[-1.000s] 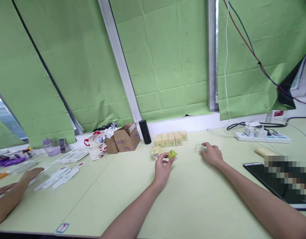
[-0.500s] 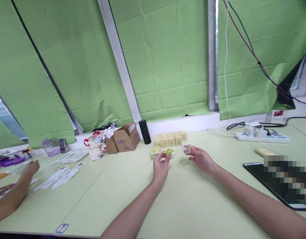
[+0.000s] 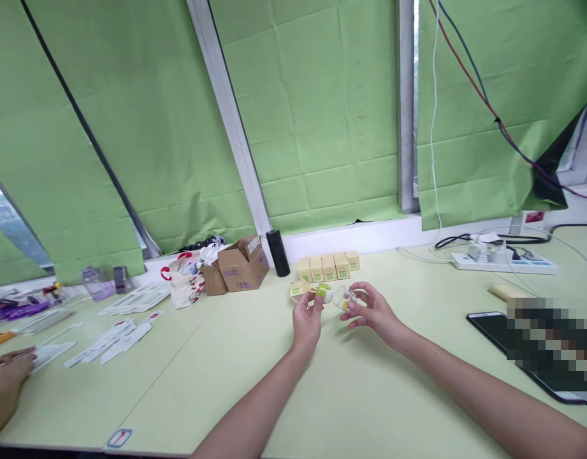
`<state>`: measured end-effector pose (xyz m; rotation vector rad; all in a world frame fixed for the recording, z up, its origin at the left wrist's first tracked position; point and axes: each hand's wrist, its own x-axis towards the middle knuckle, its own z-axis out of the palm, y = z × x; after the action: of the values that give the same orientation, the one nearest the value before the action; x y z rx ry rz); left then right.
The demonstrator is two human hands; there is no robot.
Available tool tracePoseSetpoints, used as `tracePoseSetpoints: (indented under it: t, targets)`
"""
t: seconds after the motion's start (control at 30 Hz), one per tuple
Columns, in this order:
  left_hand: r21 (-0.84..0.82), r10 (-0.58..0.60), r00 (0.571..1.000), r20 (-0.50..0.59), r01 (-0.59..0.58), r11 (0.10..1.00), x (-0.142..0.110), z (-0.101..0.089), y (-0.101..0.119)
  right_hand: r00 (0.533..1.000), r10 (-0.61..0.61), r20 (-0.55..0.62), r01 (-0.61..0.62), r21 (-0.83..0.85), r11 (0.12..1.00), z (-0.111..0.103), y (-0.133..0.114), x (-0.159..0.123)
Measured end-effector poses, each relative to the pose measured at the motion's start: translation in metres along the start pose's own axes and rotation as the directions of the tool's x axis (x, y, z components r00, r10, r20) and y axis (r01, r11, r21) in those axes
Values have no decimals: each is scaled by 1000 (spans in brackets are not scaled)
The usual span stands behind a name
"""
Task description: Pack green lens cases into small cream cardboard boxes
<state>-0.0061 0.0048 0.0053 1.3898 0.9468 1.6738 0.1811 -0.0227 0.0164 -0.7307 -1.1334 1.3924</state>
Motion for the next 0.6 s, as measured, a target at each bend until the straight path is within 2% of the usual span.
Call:
tracePoseSetpoints:
  t: [0.17,0.37,0.6]
  targets:
    - [14,-4,999,40,4,1000,-2,1,0,1000,1,16,-1,-32,999,1,2,0]
    - [25,-20,997,71,18,1000,-3,2,-3,997,17,71,-17,8,1000,2,-1,-3]
    - [23,0,996,95,-2,1000,-3,2,-6,997,-4,79,3,19,1000,2,1,-3]
